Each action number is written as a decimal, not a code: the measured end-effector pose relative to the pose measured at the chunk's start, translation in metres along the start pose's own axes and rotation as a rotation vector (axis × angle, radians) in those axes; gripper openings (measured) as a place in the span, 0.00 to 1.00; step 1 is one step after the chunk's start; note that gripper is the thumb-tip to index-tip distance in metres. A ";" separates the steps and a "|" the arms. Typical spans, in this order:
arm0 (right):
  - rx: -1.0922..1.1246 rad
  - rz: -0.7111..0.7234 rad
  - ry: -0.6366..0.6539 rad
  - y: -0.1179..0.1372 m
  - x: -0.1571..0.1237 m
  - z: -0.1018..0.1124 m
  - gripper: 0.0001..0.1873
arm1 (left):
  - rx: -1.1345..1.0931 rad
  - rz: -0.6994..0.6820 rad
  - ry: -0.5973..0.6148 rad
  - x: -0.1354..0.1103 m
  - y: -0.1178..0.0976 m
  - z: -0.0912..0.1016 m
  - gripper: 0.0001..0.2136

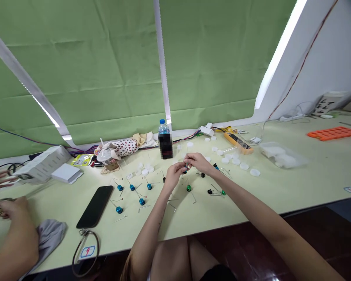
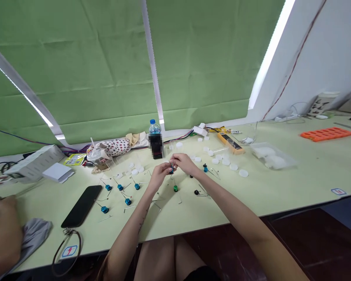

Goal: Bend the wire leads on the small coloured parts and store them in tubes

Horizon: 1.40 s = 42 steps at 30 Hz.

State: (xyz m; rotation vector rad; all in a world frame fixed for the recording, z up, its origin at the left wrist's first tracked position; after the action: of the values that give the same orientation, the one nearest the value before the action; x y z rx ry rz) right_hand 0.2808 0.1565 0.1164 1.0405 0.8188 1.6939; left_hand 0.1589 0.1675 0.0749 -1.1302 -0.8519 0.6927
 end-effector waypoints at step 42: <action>0.044 0.034 -0.162 0.014 -0.003 0.016 0.13 | -0.222 0.080 -0.066 -0.016 0.008 0.006 0.18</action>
State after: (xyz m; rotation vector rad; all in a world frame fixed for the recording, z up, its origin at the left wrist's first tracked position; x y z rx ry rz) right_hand 0.2905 0.1498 0.1345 1.2108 0.7405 1.6020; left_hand 0.1448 0.1596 0.0648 -1.3522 -0.9606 0.7174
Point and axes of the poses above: each hand's wrist, its own x-axis towards the middle knuckle, its own z-axis out of the back of the hand, y = z × x, the point moved 6 cm from there along x, towards the middle knuckle, and after that the axes turned 8 degrees about x, right-handed, at the moved point
